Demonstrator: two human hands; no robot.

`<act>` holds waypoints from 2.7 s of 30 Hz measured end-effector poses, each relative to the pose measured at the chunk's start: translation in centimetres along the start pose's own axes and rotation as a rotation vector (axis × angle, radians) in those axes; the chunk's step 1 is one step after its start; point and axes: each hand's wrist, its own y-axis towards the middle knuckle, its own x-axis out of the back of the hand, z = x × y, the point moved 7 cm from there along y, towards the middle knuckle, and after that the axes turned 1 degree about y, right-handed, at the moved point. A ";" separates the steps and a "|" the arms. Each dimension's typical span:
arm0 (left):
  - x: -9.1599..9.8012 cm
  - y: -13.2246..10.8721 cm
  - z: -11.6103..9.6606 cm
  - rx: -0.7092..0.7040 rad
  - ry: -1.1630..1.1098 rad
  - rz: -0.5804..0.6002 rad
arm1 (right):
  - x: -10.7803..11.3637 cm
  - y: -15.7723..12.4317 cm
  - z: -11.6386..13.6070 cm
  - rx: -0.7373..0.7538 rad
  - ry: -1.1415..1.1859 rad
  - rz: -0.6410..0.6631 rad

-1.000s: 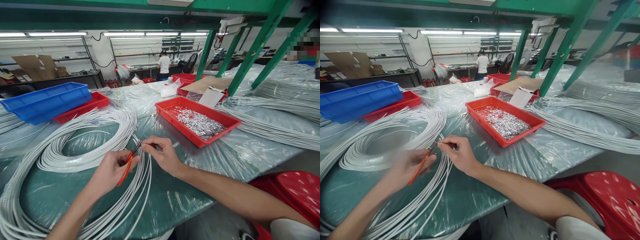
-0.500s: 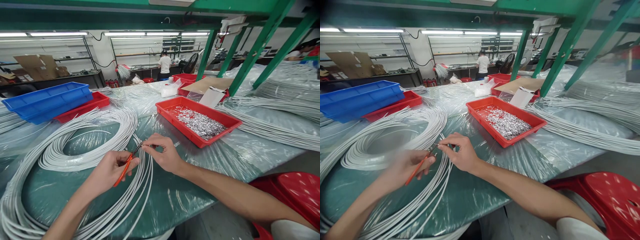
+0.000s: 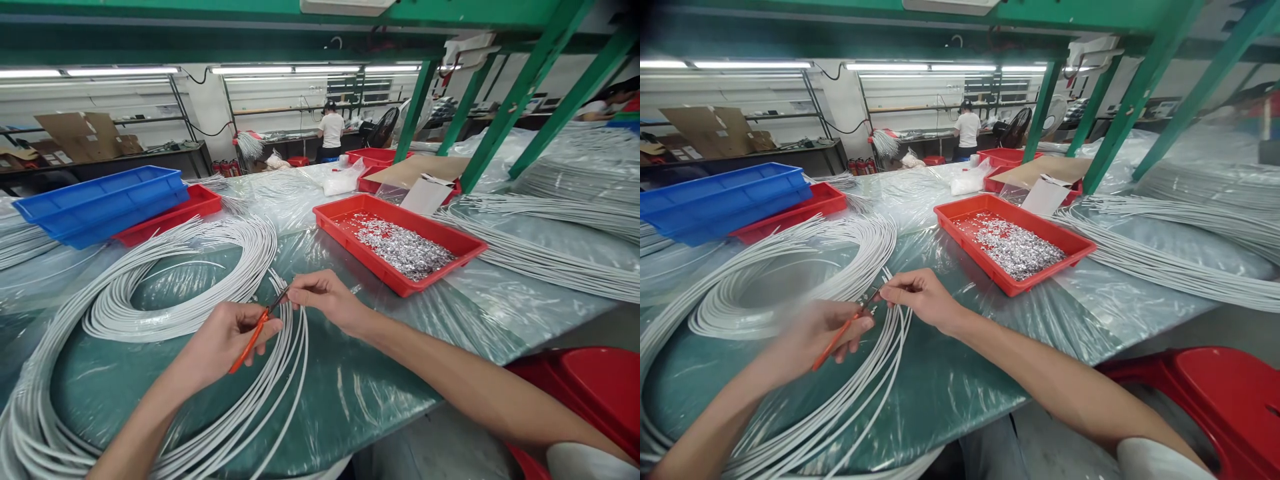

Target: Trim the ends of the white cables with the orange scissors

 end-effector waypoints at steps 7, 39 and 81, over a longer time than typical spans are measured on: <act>0.0 0.1 0.0 0.010 0.009 -0.001 | 0.6 -0.6 1.2 0.170 -0.218 -0.134; 1.4 -0.3 -1.7 -0.094 -0.094 -0.373 | -2.1 -2.5 2.4 0.418 -0.672 -0.208; 1.3 -0.6 -2.0 -0.153 0.170 -0.299 | -2.1 -1.7 0.5 0.123 -0.430 0.003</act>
